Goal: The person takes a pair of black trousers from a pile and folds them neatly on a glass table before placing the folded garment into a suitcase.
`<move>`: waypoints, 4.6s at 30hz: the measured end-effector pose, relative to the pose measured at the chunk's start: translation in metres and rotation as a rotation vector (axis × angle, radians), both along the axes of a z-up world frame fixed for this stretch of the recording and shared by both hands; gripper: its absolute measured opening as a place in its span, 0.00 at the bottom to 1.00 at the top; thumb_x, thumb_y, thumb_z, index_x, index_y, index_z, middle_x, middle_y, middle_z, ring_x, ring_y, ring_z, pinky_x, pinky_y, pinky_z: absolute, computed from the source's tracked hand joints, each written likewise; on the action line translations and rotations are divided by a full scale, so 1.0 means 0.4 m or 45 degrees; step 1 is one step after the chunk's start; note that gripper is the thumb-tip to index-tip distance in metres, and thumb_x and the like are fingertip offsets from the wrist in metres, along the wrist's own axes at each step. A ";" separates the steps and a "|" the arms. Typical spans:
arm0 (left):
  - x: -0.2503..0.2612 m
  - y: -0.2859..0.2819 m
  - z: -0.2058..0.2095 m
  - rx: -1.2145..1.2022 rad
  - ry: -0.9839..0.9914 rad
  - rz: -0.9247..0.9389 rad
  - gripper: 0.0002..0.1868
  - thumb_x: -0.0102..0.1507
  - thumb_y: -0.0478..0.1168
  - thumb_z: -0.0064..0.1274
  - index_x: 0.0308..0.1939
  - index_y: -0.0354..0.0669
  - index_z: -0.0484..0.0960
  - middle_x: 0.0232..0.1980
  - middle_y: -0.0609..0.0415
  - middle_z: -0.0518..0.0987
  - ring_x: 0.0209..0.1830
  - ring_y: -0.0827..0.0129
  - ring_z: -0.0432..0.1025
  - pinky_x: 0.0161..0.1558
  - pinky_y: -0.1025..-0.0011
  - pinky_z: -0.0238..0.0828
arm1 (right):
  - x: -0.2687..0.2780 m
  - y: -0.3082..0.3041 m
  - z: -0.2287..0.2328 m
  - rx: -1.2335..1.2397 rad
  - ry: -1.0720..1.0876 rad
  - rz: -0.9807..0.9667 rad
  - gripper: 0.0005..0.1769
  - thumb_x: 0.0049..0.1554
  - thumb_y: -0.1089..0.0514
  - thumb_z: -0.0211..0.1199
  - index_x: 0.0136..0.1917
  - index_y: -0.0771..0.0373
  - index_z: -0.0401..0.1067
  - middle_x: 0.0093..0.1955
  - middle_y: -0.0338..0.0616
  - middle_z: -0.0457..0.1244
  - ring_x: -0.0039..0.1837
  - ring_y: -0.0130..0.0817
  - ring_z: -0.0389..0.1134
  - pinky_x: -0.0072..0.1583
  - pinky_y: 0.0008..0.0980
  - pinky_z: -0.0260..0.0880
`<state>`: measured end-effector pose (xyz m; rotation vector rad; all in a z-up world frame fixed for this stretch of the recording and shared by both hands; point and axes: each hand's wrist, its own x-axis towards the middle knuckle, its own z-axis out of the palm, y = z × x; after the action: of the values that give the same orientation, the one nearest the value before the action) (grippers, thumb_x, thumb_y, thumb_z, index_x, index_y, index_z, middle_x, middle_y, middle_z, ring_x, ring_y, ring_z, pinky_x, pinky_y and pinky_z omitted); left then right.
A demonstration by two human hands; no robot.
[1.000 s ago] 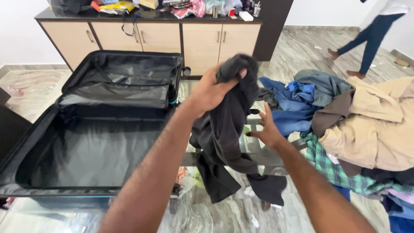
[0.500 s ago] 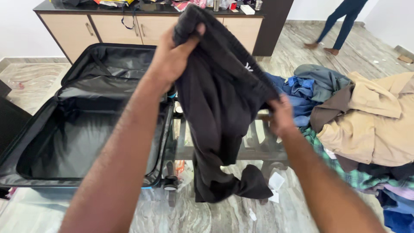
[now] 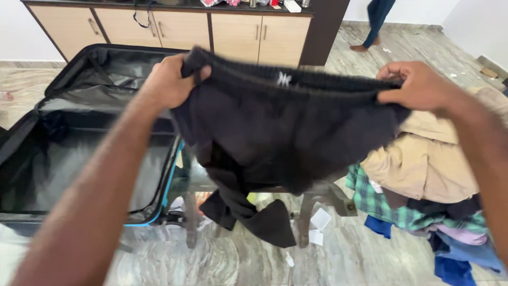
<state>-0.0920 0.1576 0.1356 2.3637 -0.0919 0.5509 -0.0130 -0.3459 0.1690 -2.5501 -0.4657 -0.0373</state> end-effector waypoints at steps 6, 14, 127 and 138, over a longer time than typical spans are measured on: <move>-0.123 -0.032 0.122 0.179 1.020 -0.139 0.35 0.58 0.65 0.59 0.52 0.37 0.86 0.52 0.47 0.87 0.52 0.57 0.79 0.56 0.59 0.74 | 0.010 -0.087 0.138 -0.281 0.579 0.064 0.17 0.48 0.64 0.74 0.52 0.65 0.77 0.45 0.48 0.75 0.47 0.35 0.73 0.52 0.37 0.73; 0.020 0.031 0.085 -0.071 0.767 -0.083 0.23 0.68 0.55 0.57 0.60 0.45 0.84 0.50 0.21 0.77 0.35 0.59 0.61 0.35 0.59 0.59 | 0.230 -0.050 0.035 0.233 0.629 0.207 0.25 0.54 0.64 0.69 0.65 0.66 0.71 0.54 0.47 0.72 0.53 0.33 0.72 0.54 0.36 0.74; 0.001 -0.553 -1.159 -1.586 1.076 0.264 0.26 0.70 0.56 0.44 0.65 0.45 0.69 0.48 0.35 0.76 0.42 0.57 0.70 0.40 0.62 0.70 | -0.418 -0.052 -1.172 0.997 0.972 -0.982 0.27 0.51 0.52 0.72 0.60 0.69 0.75 0.49 0.50 0.71 0.50 0.35 0.72 0.51 0.34 0.71; -0.025 -0.725 -1.019 -1.499 0.708 -0.086 0.27 0.62 0.43 0.63 0.62 0.37 0.75 0.52 0.43 0.85 0.50 0.66 0.78 0.52 0.72 0.74 | -0.463 0.096 -1.078 0.475 0.101 -0.316 0.43 0.49 0.50 0.75 0.70 0.74 0.64 0.64 0.57 0.63 0.66 0.52 0.63 0.62 0.48 0.60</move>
<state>-0.1019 -0.1324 -0.2719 1.2638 0.3222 -0.1259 -0.1983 -0.3074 -0.2623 -2.2167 -0.0958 -0.1030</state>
